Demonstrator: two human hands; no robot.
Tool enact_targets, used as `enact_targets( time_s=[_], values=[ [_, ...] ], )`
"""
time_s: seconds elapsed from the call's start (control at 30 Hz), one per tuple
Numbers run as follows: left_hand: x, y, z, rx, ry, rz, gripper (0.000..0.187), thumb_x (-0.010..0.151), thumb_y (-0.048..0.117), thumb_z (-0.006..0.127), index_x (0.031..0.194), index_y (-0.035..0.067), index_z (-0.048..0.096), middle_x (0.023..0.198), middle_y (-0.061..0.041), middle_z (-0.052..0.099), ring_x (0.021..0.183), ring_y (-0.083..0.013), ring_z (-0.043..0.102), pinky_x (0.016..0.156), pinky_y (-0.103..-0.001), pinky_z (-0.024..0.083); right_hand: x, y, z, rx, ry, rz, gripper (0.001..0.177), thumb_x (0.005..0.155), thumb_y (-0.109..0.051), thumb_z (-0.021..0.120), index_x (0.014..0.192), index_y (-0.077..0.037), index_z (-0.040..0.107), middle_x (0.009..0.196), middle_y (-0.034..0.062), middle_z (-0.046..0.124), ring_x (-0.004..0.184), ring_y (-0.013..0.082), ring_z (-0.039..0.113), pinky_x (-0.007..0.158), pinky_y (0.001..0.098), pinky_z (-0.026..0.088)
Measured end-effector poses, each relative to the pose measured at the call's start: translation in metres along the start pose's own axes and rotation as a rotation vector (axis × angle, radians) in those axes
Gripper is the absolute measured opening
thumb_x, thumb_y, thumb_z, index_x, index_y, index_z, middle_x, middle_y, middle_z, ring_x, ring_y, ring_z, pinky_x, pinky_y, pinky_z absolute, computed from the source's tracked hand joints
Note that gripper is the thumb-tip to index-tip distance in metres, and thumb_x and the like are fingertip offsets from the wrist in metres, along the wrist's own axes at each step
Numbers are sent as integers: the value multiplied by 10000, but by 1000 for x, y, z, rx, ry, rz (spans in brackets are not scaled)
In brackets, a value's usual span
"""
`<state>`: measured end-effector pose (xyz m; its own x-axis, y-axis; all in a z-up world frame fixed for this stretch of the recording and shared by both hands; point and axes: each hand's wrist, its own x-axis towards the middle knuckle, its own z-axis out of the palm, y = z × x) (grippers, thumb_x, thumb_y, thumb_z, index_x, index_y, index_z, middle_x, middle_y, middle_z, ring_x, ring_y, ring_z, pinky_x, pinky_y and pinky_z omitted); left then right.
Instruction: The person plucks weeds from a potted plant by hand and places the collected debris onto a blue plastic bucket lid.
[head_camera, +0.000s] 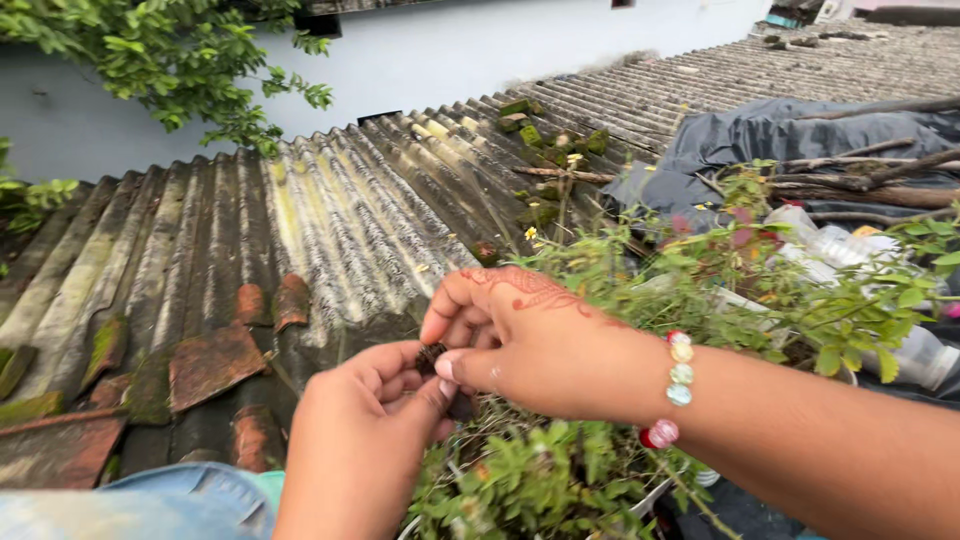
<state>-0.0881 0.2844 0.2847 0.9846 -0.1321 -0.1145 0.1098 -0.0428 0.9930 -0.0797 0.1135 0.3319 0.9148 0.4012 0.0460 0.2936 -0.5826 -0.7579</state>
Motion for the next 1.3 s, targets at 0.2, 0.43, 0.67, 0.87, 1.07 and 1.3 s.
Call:
enact_targets(
  time_s=[0.2,0.43,0.67,0.87,1.07,1.3],
  values=[
    [-37,6,-87,33,204,55,285,820,93,786,1086,-9,776,789,-63,810,629,-99,693,549,-247,546,36,-59,66,278,-71,109,214,840,-123,692,1039,-82,627,864,0,727,780,80,702,599,277,563],
    [-87,-4,-191,-5,443,89,309,803,103,798,1086,-6,740,784,-57,791,617,-93,697,535,-240,550,75,-122,158,402,-105,109,238,852,-115,704,1078,-67,645,869,21,742,767,91,705,600,262,549],
    [-137,-37,-269,62,681,94,226,777,82,806,975,-22,769,784,-61,792,620,-95,686,551,-233,535,90,-142,243,590,-100,111,273,841,-92,721,1098,-38,642,869,57,762,748,111,725,603,259,544],
    [-164,-55,-303,244,804,47,217,781,133,806,977,41,788,765,-60,809,632,-108,736,596,-261,571,95,-147,286,423,-127,116,261,816,-81,716,1069,-53,654,844,43,772,706,87,705,578,246,525],
    [-173,-76,-316,526,797,-127,243,809,213,839,1032,123,804,764,-81,796,678,-182,776,662,-324,581,91,-138,320,260,-178,-33,222,822,-93,773,1028,-52,702,811,5,712,680,47,633,618,225,528],
    [-166,-94,-313,498,799,55,415,735,46,825,1136,118,748,1034,-85,742,887,-212,762,745,-337,613,92,-151,319,17,-104,-21,280,787,-109,775,1053,-101,689,865,-12,768,738,75,721,690,246,598]
  ],
)
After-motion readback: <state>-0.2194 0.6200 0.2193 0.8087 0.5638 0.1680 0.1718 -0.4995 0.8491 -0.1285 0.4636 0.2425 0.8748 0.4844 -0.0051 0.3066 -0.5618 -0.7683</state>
